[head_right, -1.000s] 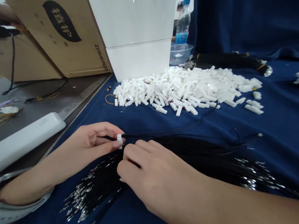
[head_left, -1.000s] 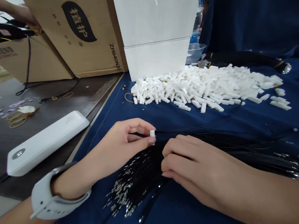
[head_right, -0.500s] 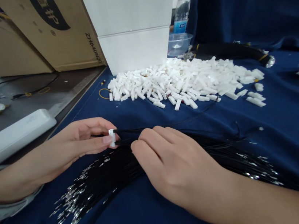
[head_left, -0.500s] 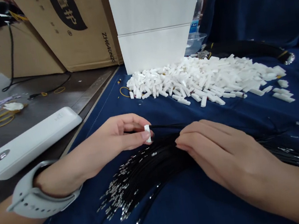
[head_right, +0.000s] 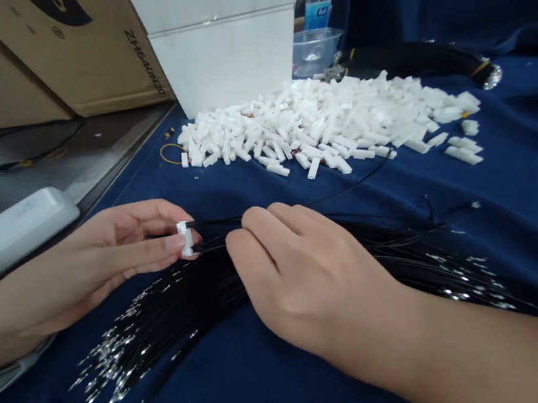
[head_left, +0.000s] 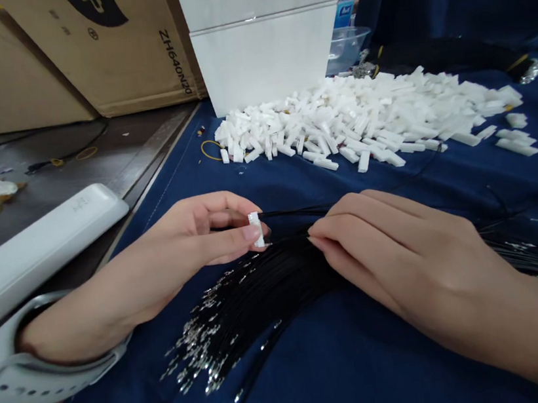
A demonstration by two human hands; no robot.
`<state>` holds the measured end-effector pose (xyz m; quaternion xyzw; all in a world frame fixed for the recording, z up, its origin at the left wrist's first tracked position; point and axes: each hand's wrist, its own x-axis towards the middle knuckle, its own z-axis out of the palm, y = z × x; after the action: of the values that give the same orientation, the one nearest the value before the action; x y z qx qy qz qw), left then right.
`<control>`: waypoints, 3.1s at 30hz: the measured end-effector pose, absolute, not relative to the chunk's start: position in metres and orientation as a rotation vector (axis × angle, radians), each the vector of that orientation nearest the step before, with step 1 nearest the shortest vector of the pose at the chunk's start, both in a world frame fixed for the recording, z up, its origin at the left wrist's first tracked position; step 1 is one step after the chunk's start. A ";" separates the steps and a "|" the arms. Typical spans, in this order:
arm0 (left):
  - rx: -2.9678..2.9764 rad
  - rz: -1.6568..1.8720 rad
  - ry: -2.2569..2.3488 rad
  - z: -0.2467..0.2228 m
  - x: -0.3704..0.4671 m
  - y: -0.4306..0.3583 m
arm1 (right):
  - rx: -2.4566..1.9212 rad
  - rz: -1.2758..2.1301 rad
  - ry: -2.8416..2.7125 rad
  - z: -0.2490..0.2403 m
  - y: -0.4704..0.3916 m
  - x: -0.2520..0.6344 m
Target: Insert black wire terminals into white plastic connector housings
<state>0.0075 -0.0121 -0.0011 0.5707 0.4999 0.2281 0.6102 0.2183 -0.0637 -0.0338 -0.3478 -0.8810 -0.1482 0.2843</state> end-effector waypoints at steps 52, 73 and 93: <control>1.467 0.722 1.122 -0.010 0.013 -0.021 | -0.694 -0.138 -2.385 -0.026 -0.073 0.208; 1.361 0.651 1.158 -0.002 0.008 -0.020 | -0.810 0.152 -2.456 -0.028 -0.079 0.209; 1.295 0.690 1.234 0.006 0.012 -0.021 | -1.030 0.009 -2.136 -0.035 -0.060 0.224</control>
<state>0.0122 -0.0214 0.0065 0.5527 0.5268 0.2947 0.5745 0.2244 -0.0600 -0.0350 -0.4026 -0.8347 0.0037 0.3756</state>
